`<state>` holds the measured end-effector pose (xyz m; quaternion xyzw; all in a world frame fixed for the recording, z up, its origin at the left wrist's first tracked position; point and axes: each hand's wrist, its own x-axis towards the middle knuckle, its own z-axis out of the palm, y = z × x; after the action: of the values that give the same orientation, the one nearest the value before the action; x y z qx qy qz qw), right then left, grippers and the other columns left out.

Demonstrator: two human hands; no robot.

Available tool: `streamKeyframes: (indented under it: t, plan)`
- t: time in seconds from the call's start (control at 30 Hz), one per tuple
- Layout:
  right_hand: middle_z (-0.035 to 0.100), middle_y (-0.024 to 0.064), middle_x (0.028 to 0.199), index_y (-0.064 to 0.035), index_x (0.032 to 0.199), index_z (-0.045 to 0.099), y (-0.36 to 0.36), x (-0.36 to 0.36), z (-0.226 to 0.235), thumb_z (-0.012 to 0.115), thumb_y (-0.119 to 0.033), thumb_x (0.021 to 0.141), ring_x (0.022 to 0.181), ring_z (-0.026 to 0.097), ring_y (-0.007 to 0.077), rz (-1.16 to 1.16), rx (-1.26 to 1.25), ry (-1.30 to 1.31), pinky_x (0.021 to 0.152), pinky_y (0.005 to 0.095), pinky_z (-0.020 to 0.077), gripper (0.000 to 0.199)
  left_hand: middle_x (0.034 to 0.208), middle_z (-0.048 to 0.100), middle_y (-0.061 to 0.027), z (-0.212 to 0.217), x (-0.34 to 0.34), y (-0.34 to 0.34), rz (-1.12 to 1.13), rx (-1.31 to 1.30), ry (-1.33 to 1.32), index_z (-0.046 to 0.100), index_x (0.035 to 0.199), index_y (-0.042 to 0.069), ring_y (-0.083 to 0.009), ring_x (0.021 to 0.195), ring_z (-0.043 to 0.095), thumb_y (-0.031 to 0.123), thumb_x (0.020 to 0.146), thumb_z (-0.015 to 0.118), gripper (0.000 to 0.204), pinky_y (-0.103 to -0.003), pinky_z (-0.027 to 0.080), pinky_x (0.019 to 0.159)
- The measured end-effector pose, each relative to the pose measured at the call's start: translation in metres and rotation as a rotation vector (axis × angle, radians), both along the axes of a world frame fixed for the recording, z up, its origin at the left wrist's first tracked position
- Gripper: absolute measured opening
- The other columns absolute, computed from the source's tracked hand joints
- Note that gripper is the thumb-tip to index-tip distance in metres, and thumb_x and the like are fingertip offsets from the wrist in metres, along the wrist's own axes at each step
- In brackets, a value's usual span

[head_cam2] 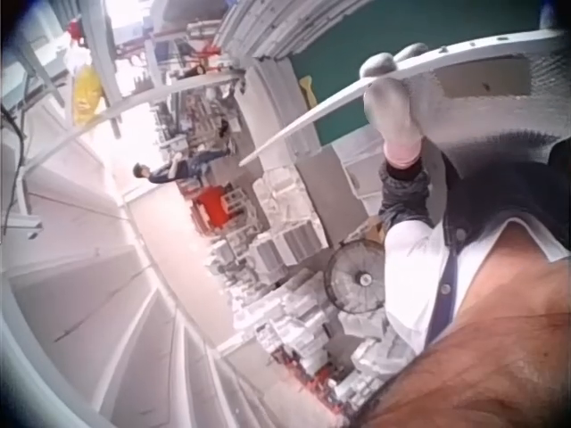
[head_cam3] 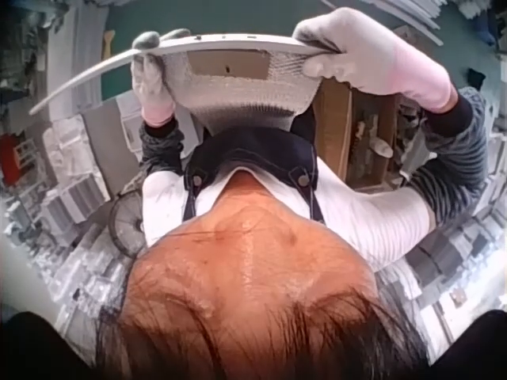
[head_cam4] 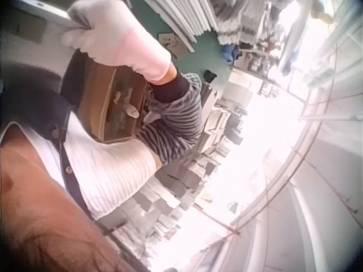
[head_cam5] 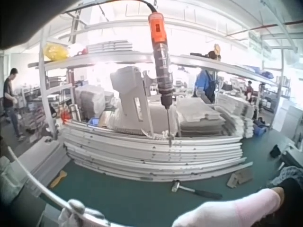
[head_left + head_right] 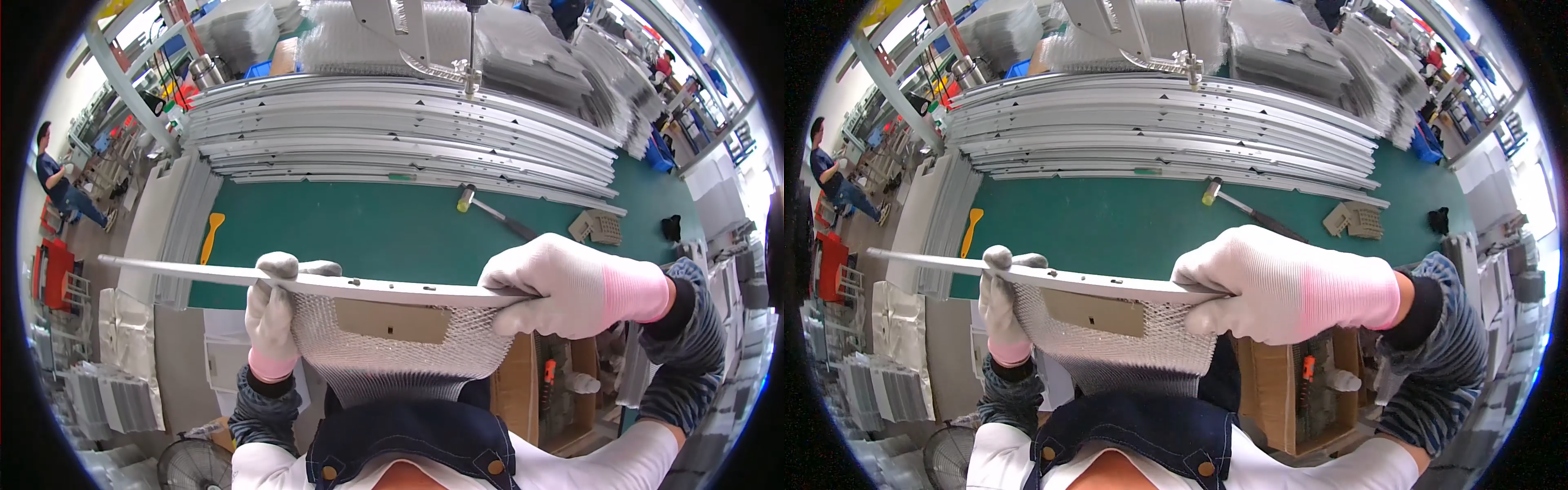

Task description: Assembling metal mesh filters by attaching brackets and frames using manual and pneumatic tools.

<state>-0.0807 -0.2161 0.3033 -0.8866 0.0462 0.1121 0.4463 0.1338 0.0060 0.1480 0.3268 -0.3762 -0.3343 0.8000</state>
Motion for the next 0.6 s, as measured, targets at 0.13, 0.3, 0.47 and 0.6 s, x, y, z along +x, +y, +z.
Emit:
streamKeyframes:
  t: [0.13, 0.3, 0.47, 0.6]
  plan:
    - [0.06, 0.0177, 0.079, 0.0044, 0.093, 0.059, -0.006, 0.004, -0.004, 0.066, -0.015, 0.085, 0.072, 0.06, 0.0284, 0.037, 0.038, 0.379, 0.065, 0.0365, 0.0455, 0.022, 0.116, 0.058, -0.0235, 0.006, -0.007, 0.004, -0.065, -0.073, -0.041, 0.042, 0.126, 0.004, -0.0387, 0.113, 0.059, 0.023, 0.101, 0.047, 0.031, -0.048, 0.054, 0.093]
    - [0.057, 0.0164, 0.079, 0.0018, 0.09, 0.055, 0.026, -0.013, -0.027, 0.063, -0.005, 0.076, 0.078, 0.059, 0.0326, 0.054, -0.651, -0.233, 0.07, 0.0404, 0.0501, 0.018, 0.117, 0.059, -0.0307, 0.007, -0.007, 0.001, -0.046, -0.003, -0.002, 0.044, 0.123, 0.003, -0.0354, 0.107, 0.063, 0.022, 0.101, 0.047, 0.029, -0.041, 0.056, 0.088]
    - [0.057, 0.0159, 0.081, 0.0056, 0.109, 0.053, 0.011, -0.008, -0.036, 0.059, -0.005, 0.078, 0.077, 0.061, 0.033, 0.07, -0.241, -0.243, 0.066, 0.041, 0.0516, 0.034, 0.109, 0.056, -0.0157, 0.01, -0.009, -0.01, 0.059, 0.139, -0.156, 0.044, 0.118, 0.007, -0.0254, 0.096, 0.062, 0.032, 0.103, 0.042, 0.029, -0.037, 0.054, 0.083]
    - [0.058, 0.0162, 0.082, 0.0107, 0.127, 0.044, 0.014, -0.006, -0.041, 0.056, -0.007, 0.08, 0.07, 0.063, 0.0302, 0.125, -0.721, -0.347, 0.057, 0.0372, 0.0526, 0.051, 0.112, 0.057, -0.0168, 0.006, -0.008, -0.014, 0.04, 0.035, -0.05, 0.046, 0.117, 0.007, -0.0264, 0.098, 0.063, 0.031, 0.106, 0.033, 0.029, -0.036, 0.054, 0.083]
